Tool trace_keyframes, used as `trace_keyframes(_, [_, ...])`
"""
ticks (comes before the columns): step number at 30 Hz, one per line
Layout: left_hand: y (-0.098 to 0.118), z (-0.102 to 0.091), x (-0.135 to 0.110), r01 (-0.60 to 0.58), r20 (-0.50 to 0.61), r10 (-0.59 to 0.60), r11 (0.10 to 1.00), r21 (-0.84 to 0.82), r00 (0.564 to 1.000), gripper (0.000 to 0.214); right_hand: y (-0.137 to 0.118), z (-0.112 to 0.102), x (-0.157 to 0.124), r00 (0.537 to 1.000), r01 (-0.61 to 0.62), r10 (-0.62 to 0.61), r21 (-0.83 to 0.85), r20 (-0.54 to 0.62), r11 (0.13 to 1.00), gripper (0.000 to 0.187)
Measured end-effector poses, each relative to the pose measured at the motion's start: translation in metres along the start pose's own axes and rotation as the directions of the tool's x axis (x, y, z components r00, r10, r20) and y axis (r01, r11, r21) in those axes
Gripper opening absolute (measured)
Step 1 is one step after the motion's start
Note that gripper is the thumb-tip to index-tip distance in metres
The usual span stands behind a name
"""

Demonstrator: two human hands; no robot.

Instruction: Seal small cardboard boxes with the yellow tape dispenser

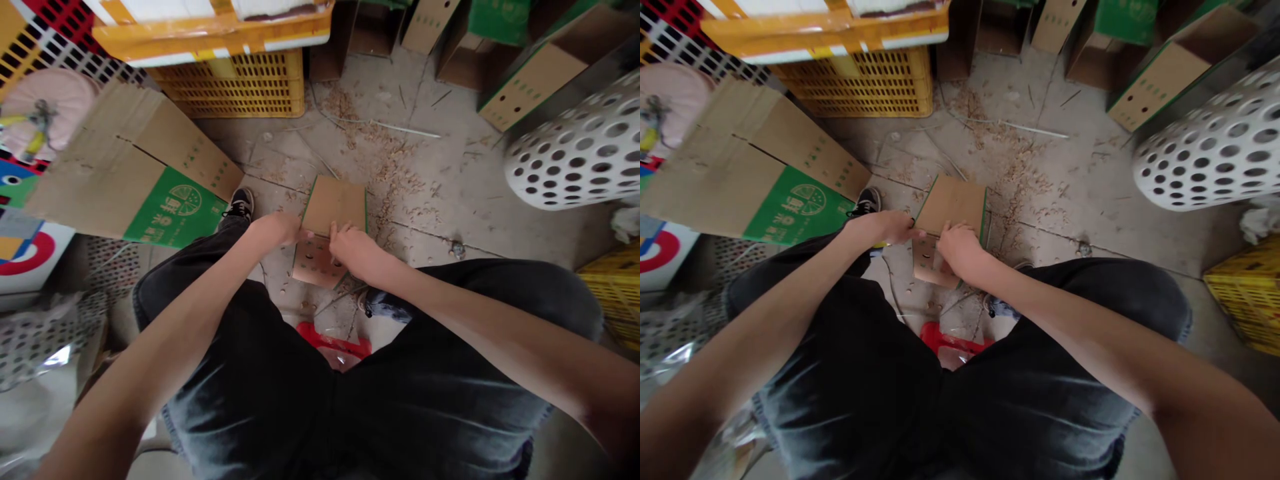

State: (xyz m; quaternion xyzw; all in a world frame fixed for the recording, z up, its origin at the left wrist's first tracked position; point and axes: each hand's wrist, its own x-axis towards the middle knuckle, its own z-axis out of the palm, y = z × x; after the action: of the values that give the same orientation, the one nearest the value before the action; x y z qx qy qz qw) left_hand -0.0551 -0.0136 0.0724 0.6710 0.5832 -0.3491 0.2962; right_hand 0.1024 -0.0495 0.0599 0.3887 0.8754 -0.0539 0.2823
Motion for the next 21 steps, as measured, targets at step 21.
trace_keyframes(21, [-0.009, 0.003, 0.016, 0.023, -0.023, -0.024, 0.999, -0.038, 0.999, 0.075, 0.025, -0.023, -0.007, 0.965, 0.155, -0.136, 0.069, -0.226, 0.985, 0.026])
